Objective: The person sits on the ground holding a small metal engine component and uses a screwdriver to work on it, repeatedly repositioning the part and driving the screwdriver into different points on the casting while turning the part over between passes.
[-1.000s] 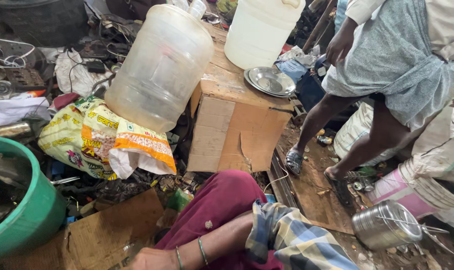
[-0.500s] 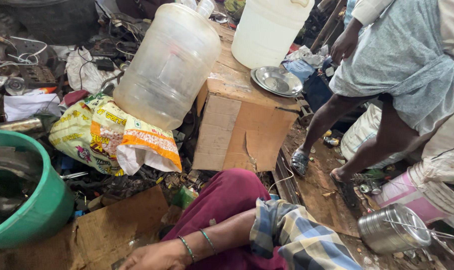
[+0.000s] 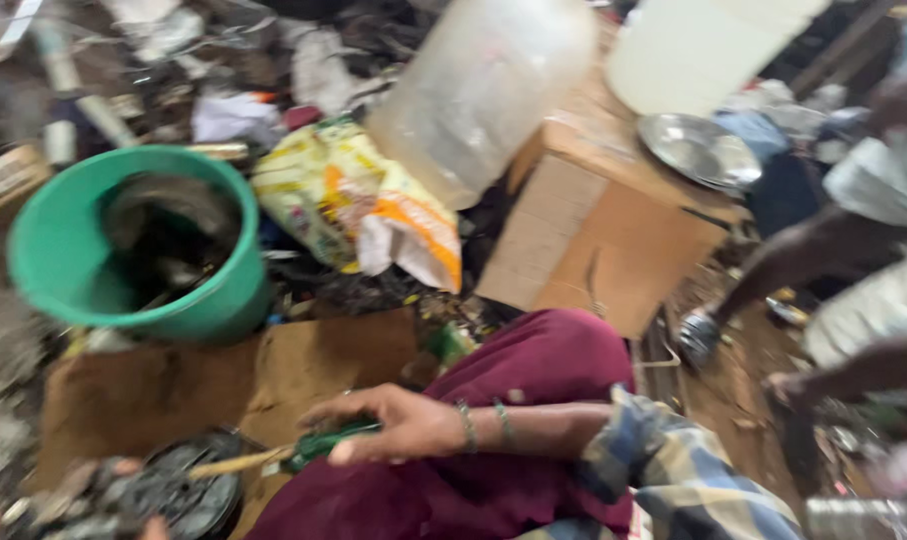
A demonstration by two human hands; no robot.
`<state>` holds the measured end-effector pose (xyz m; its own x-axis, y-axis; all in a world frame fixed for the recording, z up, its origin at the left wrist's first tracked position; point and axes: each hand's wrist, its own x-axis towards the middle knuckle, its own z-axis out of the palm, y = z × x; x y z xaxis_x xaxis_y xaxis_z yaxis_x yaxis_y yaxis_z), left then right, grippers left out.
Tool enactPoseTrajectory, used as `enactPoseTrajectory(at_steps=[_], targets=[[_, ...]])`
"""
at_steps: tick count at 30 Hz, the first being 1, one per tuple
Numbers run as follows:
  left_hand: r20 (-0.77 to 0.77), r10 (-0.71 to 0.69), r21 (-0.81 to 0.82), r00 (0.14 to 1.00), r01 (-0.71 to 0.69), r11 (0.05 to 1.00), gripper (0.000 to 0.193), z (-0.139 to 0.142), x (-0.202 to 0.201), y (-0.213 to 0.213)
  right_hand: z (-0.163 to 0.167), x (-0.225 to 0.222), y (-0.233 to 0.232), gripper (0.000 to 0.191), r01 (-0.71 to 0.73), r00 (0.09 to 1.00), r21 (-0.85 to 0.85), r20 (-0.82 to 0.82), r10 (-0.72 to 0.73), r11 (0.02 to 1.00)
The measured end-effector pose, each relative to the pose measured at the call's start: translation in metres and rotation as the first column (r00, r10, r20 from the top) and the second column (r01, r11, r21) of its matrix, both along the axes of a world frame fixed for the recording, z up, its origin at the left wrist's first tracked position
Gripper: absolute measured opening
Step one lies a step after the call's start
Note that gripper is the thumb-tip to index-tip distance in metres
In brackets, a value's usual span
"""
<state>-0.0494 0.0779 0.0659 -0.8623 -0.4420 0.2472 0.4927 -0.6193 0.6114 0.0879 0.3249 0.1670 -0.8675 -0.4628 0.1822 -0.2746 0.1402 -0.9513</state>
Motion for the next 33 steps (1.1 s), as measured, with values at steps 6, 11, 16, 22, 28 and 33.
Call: enactPoseTrajectory(at_steps=[6, 11, 16, 22, 28, 33], targets=[[0.092, -0.356, 0.525, 0.93, 0.259, 0.811, 0.033, -0.08, 0.003, -0.053, -0.012, -0.004, 0.008, 0.042, 0.146, 0.51, -0.151, 0.859, 0.056, 0.978], [0.037, -0.503, 0.638, 0.864, 0.367, 0.677, 0.038, -0.073, -0.01, -0.042, 0.006, -0.01, 0.0, 0.047, 0.315, 0.824, 0.545, -0.563, 0.061, 0.777], [-0.028, -0.494, 0.715, 0.869, 0.362, 0.598, 0.035, -0.057, -0.013, -0.034, 0.023, -0.018, -0.016, 0.062, 0.402, 0.803, 0.747, -0.565, 0.187, 0.529], [-0.12, -0.472, 0.699, 0.873, 0.412, 0.585, 0.039, -0.044, -0.008, -0.041, 0.012, -0.026, 0.008, 0.056, 0.211, 0.747, 0.055, 0.635, -0.197, 0.976], [-0.189, -0.48, 0.626, 0.857, 0.482, 0.613, 0.031, -0.046, -0.003, -0.042, -0.003, -0.032, 0.006, 0.049, 0.152, 0.842, 0.206, 0.485, -0.236, 0.967], [-0.114, -0.487, 0.679, 0.866, 0.426, 0.597, 0.032, -0.052, -0.007, -0.04, 0.018, -0.022, -0.016, 0.052, 0.395, 0.811, 0.574, -0.584, 0.021, 0.717]])
